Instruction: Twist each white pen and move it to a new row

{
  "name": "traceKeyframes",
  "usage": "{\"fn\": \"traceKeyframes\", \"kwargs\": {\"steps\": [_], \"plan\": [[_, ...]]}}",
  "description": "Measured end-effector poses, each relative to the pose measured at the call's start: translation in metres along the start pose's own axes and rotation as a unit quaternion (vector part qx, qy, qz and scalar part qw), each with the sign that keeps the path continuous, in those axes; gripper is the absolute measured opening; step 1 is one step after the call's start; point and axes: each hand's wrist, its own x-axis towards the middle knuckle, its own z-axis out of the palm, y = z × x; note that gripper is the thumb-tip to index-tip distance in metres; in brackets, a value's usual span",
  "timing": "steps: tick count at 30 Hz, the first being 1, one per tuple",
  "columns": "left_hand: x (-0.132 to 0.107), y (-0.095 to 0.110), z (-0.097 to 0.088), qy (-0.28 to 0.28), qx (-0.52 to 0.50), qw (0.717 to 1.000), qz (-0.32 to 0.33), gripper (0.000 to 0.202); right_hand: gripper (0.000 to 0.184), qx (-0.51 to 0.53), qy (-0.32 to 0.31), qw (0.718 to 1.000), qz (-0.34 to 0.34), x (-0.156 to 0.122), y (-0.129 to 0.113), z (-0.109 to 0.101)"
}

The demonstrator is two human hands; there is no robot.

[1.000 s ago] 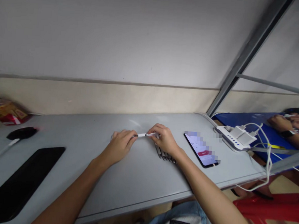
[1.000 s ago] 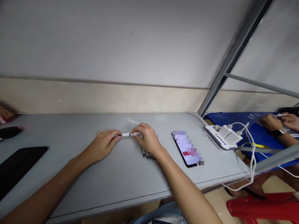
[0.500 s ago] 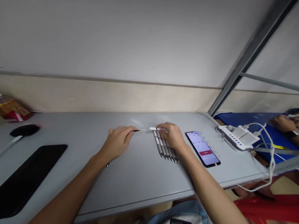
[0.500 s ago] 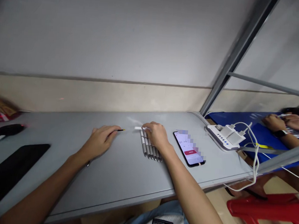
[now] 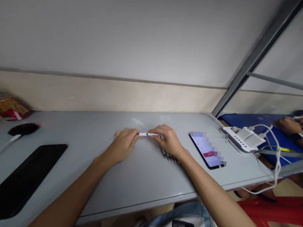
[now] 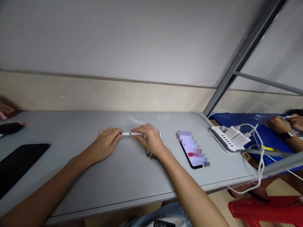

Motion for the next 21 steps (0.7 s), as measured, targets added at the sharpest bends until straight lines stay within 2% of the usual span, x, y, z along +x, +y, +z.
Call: {"fn": "traceKeyframes", "kwargs": {"steps": [2, 5, 9, 12, 14, 16, 19, 21], "plan": [[0.0, 0.001, -0.003, 0.0, 0.001, 1.0, 0.017, 0.03, 0.025, 0.046, -0.006, 0.998, 0.052, 0.0, -0.002, -0.002], [0.001, 0.004, -0.009, -0.002, 0.013, 0.999, 0.036, 0.029, 0.046, 0.09, -0.041, 0.988, 0.116, 0.0, -0.001, -0.005], [0.002, 0.002, -0.013, 0.007, 0.021, 0.999, 0.024, 0.03, 0.031, 0.138, -0.044, 0.984, 0.102, 0.0, 0.001, -0.011], [0.001, -0.002, -0.014, 0.012, 0.019, 1.0, 0.017, 0.031, 0.03, 0.145, -0.065, 0.981, 0.108, -0.001, 0.002, -0.014], [0.001, -0.003, -0.014, 0.011, 0.019, 1.0, 0.021, 0.03, 0.04, 0.135, -0.092, 0.976, 0.145, -0.001, 0.001, -0.014], [0.001, -0.002, -0.015, 0.015, 0.016, 0.999, 0.025, 0.03, 0.044, 0.123, -0.089, 0.975, 0.16, -0.002, 0.001, -0.013], [0.001, -0.002, -0.015, 0.015, 0.008, 0.999, 0.03, 0.029, 0.03, 0.117, -0.048, 0.985, 0.117, -0.001, 0.0, -0.013], [0.001, -0.002, -0.014, 0.013, 0.002, 0.999, 0.033, 0.028, 0.025, 0.118, -0.059, 0.986, 0.105, -0.001, 0.0, -0.013]]}}
